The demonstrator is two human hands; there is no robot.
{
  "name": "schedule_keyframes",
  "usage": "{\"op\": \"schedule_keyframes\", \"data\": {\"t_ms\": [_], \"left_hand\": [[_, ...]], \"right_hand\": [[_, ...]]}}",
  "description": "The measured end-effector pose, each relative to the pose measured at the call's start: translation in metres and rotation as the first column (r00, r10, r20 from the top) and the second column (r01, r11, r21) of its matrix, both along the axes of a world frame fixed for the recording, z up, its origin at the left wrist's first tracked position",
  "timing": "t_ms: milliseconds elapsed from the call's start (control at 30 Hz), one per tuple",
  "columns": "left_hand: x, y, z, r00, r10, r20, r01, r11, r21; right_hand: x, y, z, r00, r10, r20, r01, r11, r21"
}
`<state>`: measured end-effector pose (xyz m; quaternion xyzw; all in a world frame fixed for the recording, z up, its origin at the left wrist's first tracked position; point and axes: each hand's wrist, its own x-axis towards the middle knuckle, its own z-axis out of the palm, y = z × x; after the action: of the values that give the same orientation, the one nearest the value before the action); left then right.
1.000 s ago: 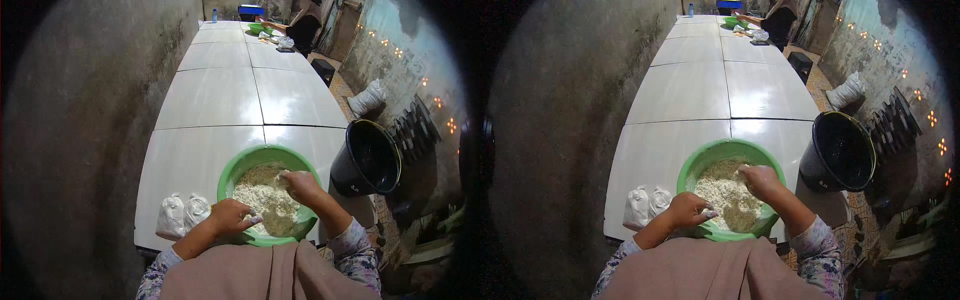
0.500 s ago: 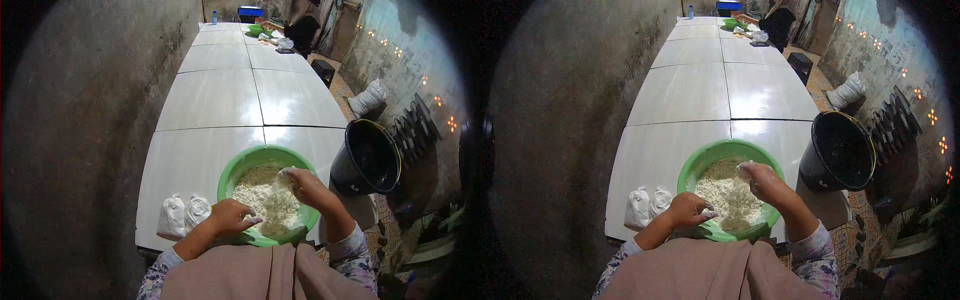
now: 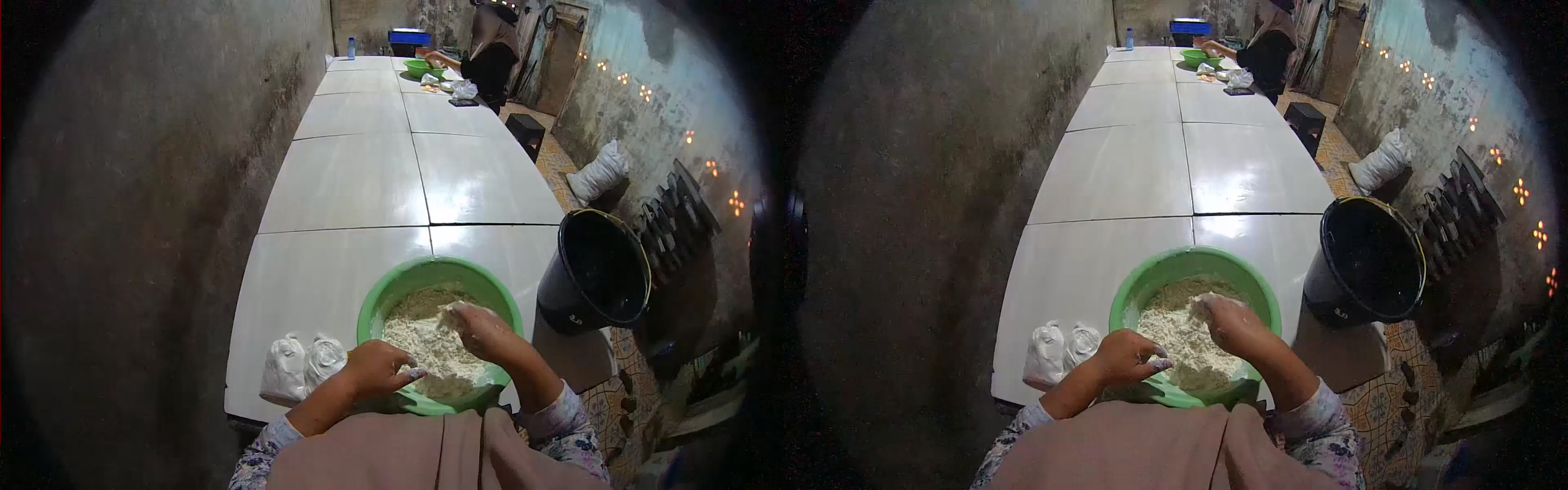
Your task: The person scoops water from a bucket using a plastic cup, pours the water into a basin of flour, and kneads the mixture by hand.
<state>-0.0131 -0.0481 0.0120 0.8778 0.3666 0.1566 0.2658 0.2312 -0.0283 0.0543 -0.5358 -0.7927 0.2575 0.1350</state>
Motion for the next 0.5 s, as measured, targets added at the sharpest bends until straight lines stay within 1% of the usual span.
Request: {"op": "schedule_keyframes", "data": {"t_ms": [33,100,133,167,200,233,267,300,333,367,400,433,467,500], "left_hand": [[0.0,0.0,0.001,1.0,0.002,-0.009,-0.002,1.0,-0.018],[0.001,0.003,-0.004,1.0,-0.014,-0.021,0.014,1.0,-0.005],[0.0,0.003,-0.005,1.0,-0.021,-0.012,0.021,1.0,-0.01],[0.0,0.003,-0.004,1.0,-0.028,-0.004,0.028,1.0,-0.013],[0.0,0.0,0.0,0.998,-0.003,0.062,0.003,1.0,-0.002],[0.0,0.0,-0.001,0.998,-0.003,0.063,0.003,1.0,0.005],[-0.001,0.0,-0.002,1.0,0.003,0.026,-0.003,1.0,0.001],[0.0,0.001,-0.001,1.0,0.008,-0.011,-0.008,1.0,-0.003],[0.001,0.0,0.012,0.992,0.004,-0.124,-0.022,0.99,-0.141],[0.001,0.0,0.011,0.992,0.003,-0.124,-0.02,0.991,-0.133],[0.0,-0.001,0.007,0.995,0.004,-0.098,-0.014,0.994,-0.108],[0.0,0.0,0.004,0.997,0.003,-0.073,-0.009,0.996,-0.084],[0.001,0.001,0.004,0.989,0.01,-0.15,-0.025,0.994,-0.104],[0.001,0.001,0.001,0.989,0.009,-0.15,-0.024,0.995,-0.098]], "right_hand": [[0.002,-0.001,-0.001,1.0,0.0,0.0,0.0,1.0,0.005],[0.003,-0.004,-0.003,0.995,0.097,-0.016,-0.097,0.995,0.001],[0.001,-0.016,0.005,0.992,0.127,-0.013,-0.123,0.976,0.177],[0.0,-0.02,0.012,0.992,0.128,-0.013,-0.123,0.975,0.183],[-0.002,-0.022,0.018,0.993,0.089,0.075,-0.098,0.987,0.129],[-0.003,-0.023,0.022,0.985,0.053,0.164,-0.067,0.995,0.077],[0.002,-0.016,0.011,0.986,0.085,0.144,-0.11,0.979,0.174],[0.0,-0.014,0.005,0.986,0.083,0.146,-0.11,0.977,0.181],[-0.004,-0.014,0.0,0.986,0.033,0.166,-0.053,0.992,0.119],[-0.007,-0.015,-0.006,0.982,-0.017,0.188,0.007,0.998,0.057],[-0.007,-0.017,-0.013,0.979,0.015,0.205,-0.037,0.994,0.106],[-0.006,-0.019,-0.025,0.979,0.012,0.205,-0.036,0.993,0.113],[-0.005,-0.02,-0.035,0.983,0.038,0.179,-0.062,0.989,0.132],[-0.002,-0.021,-0.043,0.986,0.065,0.155,-0.088,0.985,0.149]]}}
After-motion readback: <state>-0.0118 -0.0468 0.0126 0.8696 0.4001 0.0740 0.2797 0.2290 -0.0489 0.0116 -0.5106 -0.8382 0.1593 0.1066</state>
